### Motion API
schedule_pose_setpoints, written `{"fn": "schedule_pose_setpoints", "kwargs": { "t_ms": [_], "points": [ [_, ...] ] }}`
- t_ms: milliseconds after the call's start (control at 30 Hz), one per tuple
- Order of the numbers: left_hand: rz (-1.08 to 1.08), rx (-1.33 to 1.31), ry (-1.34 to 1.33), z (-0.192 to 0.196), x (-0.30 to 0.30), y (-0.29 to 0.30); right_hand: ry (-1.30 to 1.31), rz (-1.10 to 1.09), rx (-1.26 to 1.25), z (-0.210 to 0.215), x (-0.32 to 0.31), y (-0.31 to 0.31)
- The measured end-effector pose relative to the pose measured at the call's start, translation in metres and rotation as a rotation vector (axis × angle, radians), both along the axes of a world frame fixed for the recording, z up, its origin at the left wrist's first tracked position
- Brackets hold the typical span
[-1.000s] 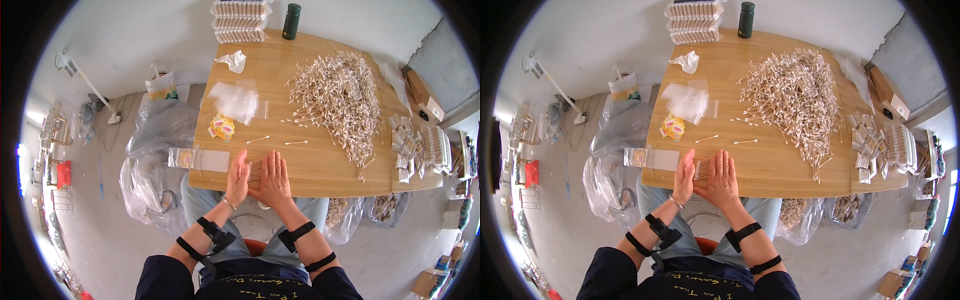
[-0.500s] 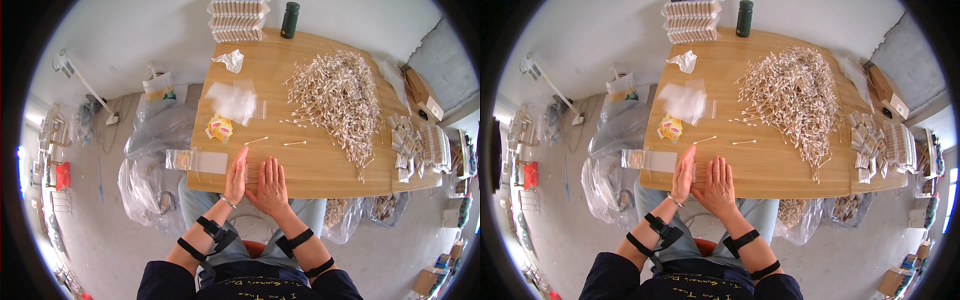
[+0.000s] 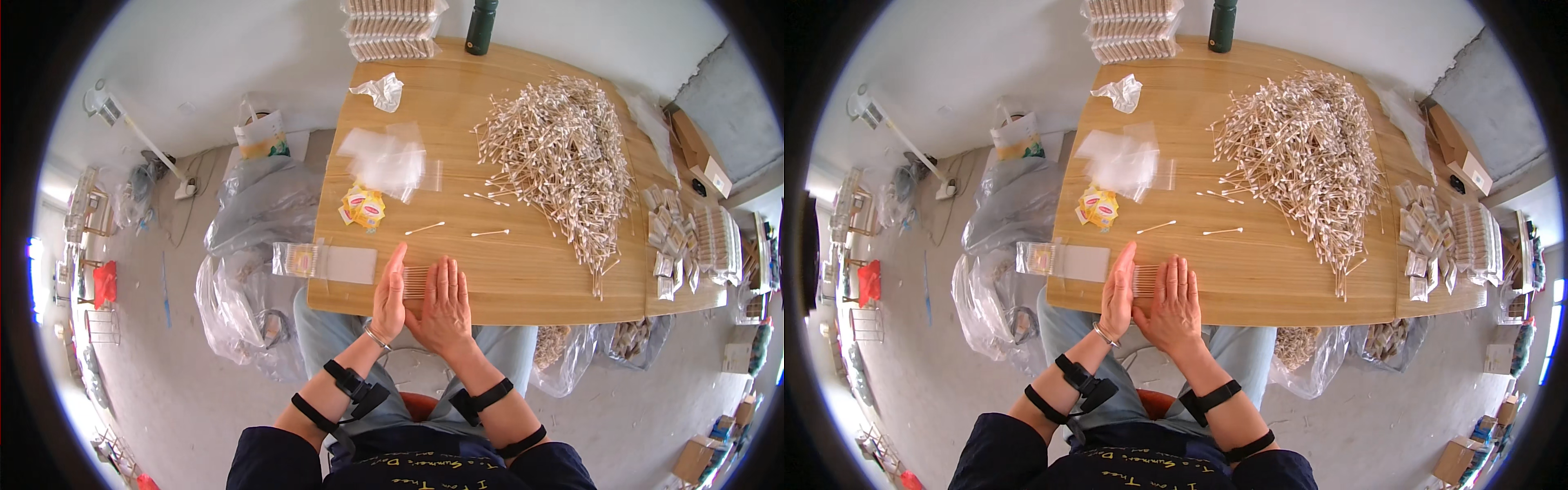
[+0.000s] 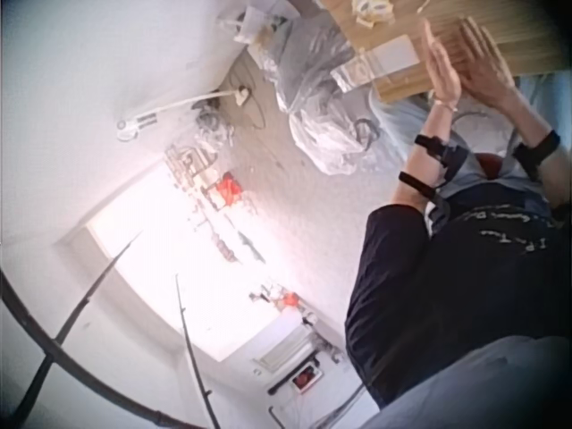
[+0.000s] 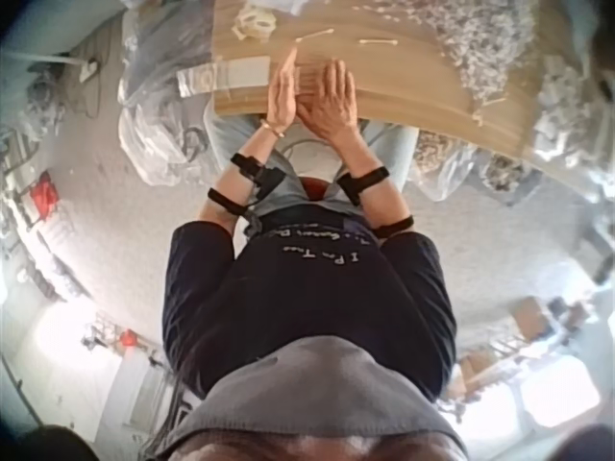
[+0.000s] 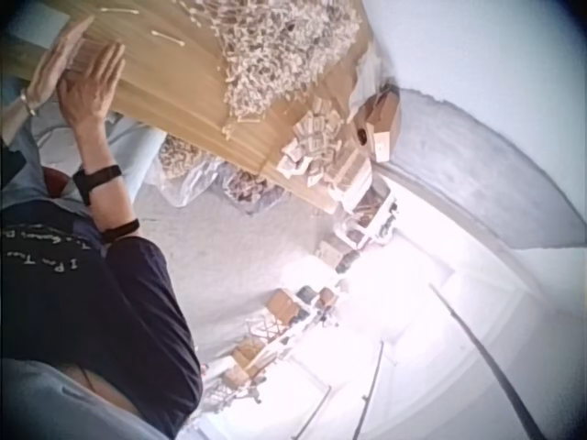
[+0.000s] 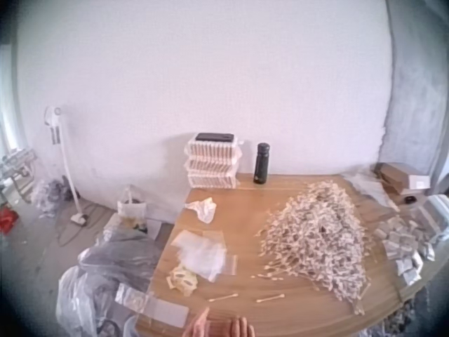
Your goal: Gathering loose cotton swabs into a organized bundle and placing them into a plastic bag.
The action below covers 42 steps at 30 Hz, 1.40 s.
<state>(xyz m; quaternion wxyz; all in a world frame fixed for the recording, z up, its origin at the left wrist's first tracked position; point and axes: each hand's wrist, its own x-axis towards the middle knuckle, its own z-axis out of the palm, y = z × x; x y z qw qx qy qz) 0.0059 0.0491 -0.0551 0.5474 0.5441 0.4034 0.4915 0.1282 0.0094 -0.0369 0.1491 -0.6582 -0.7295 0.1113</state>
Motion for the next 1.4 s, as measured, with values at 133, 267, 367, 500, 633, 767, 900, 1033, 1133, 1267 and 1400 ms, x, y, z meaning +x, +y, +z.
{"fn": "schedule_pose_setpoints", "kwargs": {
  "t_ms": [133,267,367,500,633,767,900,1033,1133,1267,1400],
  "points": [
    [-0.014,-0.039,-0.038,0.006,0.001,0.000,0.016,0.014,-0.002,0.000,0.000,0.000],
    [-0.029,-0.076,-0.043,0.006,-0.001,0.000,0.012,0.001,0.007,-0.002,-0.003,-0.002],
    [0.014,-0.087,-0.077,0.003,-0.001,-0.003,0.015,-0.013,-0.012,-0.002,-0.005,-0.003],
    [0.054,-0.064,-0.075,0.001,0.003,-0.004,0.018,-0.009,-0.008,0.002,-0.006,-0.003],
    [0.095,-0.087,-0.056,0.003,0.005,-0.003,0.029,0.013,0.007,0.001,-0.001,-0.002],
    [0.094,-0.089,-0.121,0.002,0.005,-0.001,0.051,0.071,0.006,0.004,0.002,-0.001],
    [0.058,-0.123,-0.181,0.002,0.000,-0.002,0.024,0.134,-0.010,0.009,0.000,0.000],
    [0.072,-0.141,-0.233,0.002,0.001,-0.002,-0.010,0.156,-0.016,0.002,-0.003,-0.003],
    [0.098,-0.175,-0.310,0.001,-0.001,-0.002,-0.035,0.123,0.000,-0.005,-0.011,-0.005],
    [0.059,-0.160,-0.313,0.004,-0.018,0.005,-0.021,0.101,-0.025,-0.002,-0.030,0.000],
    [0.054,-0.129,-0.304,0.005,-0.042,0.021,0.023,0.077,-0.009,-0.004,-0.057,0.014]
  ]
}}
